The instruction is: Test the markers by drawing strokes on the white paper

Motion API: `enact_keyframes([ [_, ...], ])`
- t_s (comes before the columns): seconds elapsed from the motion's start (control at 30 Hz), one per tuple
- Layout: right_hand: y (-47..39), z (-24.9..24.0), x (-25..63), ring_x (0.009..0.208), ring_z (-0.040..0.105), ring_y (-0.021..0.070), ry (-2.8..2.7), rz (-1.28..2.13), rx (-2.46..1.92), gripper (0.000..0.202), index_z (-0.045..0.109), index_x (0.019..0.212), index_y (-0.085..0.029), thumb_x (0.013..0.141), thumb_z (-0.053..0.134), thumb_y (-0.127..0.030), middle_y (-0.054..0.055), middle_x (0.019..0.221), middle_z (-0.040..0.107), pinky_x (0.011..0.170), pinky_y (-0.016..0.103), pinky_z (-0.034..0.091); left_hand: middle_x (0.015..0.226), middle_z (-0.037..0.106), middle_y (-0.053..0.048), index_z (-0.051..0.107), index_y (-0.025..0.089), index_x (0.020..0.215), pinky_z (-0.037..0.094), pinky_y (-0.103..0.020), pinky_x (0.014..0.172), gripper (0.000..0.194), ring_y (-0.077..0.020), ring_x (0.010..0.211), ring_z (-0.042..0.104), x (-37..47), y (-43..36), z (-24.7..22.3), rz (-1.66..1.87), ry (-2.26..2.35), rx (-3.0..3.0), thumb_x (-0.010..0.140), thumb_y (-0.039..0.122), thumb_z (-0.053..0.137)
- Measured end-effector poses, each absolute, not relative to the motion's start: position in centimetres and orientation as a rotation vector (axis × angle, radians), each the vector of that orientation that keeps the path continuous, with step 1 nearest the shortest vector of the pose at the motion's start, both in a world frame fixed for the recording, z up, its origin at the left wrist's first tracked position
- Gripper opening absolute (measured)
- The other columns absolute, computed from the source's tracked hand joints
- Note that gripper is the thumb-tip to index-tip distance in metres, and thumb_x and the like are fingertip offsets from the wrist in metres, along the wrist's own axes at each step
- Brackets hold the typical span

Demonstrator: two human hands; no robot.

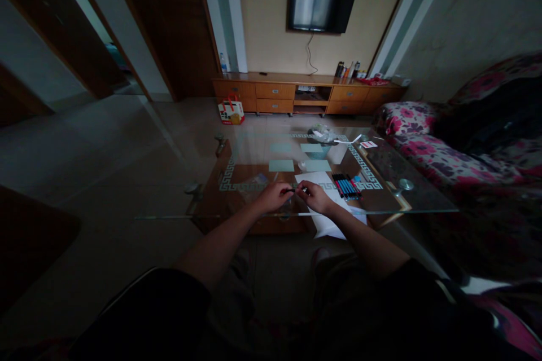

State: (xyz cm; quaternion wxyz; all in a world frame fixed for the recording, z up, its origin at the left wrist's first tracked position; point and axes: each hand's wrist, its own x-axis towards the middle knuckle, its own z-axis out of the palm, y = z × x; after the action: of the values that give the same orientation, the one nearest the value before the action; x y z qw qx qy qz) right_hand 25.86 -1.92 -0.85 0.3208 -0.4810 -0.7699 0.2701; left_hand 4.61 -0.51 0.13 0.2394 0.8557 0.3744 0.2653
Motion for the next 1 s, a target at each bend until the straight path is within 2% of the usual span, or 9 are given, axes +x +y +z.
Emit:
enact_keyframes([
  [0.13,-1.8,-0.7,25.8,0.075,0.057,0.0176,-2.025,0.693,-1.242,0.029,0.066,0.085,-0.020,0.094,0.052,-0.043,0.004,0.081,0.065,0.071,0.028,0.041,0.084,0.066,-0.005,0.072,0.016,0.093,0.044,-0.029,0.075,0.021,-0.0171,0.078,0.057,4.6,-0.7,0.3,0.730,1.035,2.332,0.092,0.029,0.056],
  [0.37,-2.0,-0.3,25.4,0.066,0.057,0.0164,-1.946,0.824,-1.311,0.044,0.065,0.075,-0.019,0.097,0.042,-0.050,0.003,0.069,0.064,0.065,0.027,0.042,0.088,0.068,-0.005,0.071,0.016,0.096,0.045,-0.028,0.077,0.020,-0.0173,0.082,0.059,4.8,-0.7,0.4,0.762,1.003,2.295,0.092,0.030,0.058],
  [0.53,-1.7,-0.3,25.2,0.064,0.058,0.0170,-1.850,0.947,-1.317,0.049,0.061,0.062,-0.019,0.094,0.043,-0.052,0.003,0.062,0.064,0.063,0.027,0.044,0.090,0.069,-0.005,0.071,0.016,0.094,0.046,-0.028,0.080,0.017,-0.0178,0.086,0.060,4.9,-0.8,0.4,0.778,0.983,2.285,0.091,0.027,0.059],
  [0.8,-1.4,-0.8,25.4,0.057,0.058,0.0159,-1.777,1.028,-1.355,0.053,0.067,0.065,-0.017,0.093,0.045,-0.056,0.004,0.059,0.066,0.059,0.027,0.045,0.093,0.068,-0.006,0.071,0.017,0.098,0.047,-0.031,0.086,0.017,-0.0191,0.088,0.060,4.9,-0.8,0.4,0.729,0.999,2.335,0.090,0.023,0.057],
  [0.9,-1.1,-1.1,25.8,0.054,0.058,0.0160,-1.702,0.956,-1.467,0.049,0.069,0.069,-0.018,0.092,0.048,-0.055,0.004,0.057,0.064,0.055,0.027,0.043,0.100,0.068,-0.007,0.068,0.018,0.107,0.047,-0.031,0.087,0.022,-0.0194,0.092,0.061,4.8,-0.5,-0.4,0.756,1.004,2.318,0.088,0.019,0.057],
  [1.0,-0.8,-1.0,26.4,0.053,0.058,0.0163,-1.560,0.877,-1.549,0.042,0.069,0.073,-0.017,0.090,0.051,-0.051,0.005,0.065,0.068,0.054,0.028,0.043,0.104,0.067,-0.007,0.066,0.017,0.112,0.048,-0.030,0.086,0.030,-0.0192,0.094,0.061,4.6,-0.1,-1.4,0.768,1.004,2.291,0.084,0.011,0.055],
])
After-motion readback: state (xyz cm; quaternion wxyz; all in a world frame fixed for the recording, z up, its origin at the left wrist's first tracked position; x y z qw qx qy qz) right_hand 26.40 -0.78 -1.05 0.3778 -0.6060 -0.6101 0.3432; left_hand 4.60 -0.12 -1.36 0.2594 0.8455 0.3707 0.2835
